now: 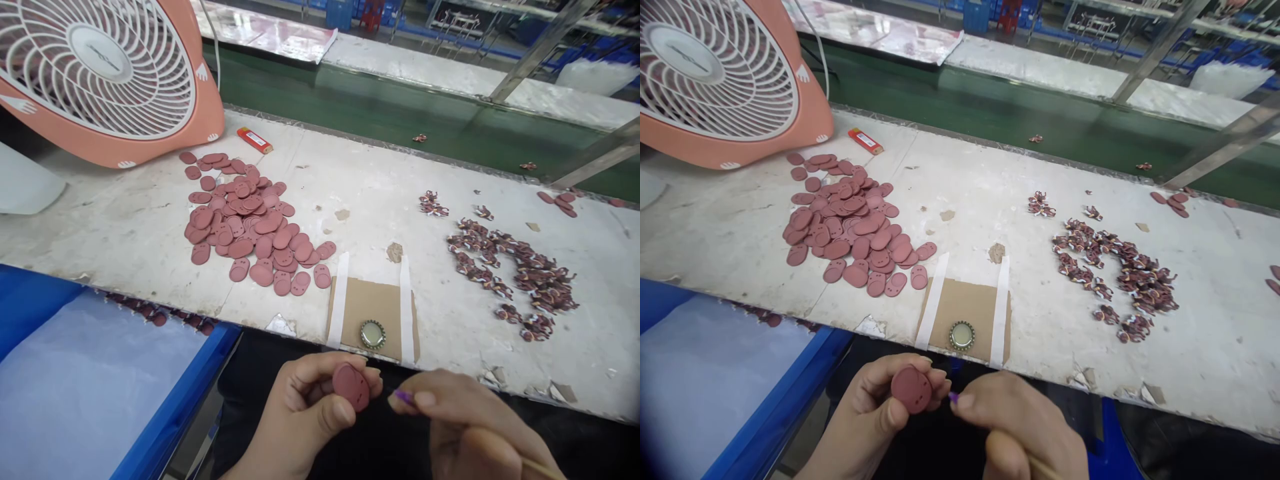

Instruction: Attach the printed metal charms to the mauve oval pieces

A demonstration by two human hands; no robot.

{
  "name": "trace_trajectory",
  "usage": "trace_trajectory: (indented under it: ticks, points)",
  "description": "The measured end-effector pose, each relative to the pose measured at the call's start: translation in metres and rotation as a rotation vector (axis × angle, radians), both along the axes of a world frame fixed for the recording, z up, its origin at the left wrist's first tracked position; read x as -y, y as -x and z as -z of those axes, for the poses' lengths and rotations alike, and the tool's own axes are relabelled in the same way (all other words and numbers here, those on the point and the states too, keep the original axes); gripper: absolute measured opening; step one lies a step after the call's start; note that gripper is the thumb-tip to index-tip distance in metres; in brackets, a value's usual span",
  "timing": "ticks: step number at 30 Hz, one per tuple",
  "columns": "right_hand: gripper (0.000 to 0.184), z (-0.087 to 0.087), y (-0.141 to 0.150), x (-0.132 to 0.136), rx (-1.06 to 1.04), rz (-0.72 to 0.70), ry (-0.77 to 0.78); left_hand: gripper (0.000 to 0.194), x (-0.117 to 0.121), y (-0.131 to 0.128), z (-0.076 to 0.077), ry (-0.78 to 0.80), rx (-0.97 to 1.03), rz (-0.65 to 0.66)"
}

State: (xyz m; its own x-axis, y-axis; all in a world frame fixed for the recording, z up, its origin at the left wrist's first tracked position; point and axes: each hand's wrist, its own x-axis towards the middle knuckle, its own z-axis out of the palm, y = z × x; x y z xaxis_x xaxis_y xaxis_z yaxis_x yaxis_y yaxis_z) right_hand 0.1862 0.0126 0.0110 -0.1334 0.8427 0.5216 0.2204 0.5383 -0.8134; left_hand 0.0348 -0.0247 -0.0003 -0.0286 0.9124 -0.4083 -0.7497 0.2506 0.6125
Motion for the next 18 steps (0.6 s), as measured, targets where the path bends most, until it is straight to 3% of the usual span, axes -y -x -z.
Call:
trace_trajectory:
  ticks: [2,5,10,18]
  points:
    - [0.028,0.007,-0.006,-0.008,0.114,0.067,-0.027,0.024,0.001,0.001,0.001,-0.003,-0.022,-0.021]
    - [0.021,0.018,-0.012,-0.023,0.278,0.056,-0.017,0.023,0.0,0.002,0.004,-0.018,-0.041,-0.04]
    - [0.017,0.026,-0.013,-0.03,0.329,0.006,-0.023,0.022,-0.001,0.002,0.005,-0.025,-0.039,-0.032]
    - [0.027,0.0,-0.007,-0.007,0.046,-0.023,0.011,0.021,-0.001,0.002,0.004,-0.028,-0.047,0.011]
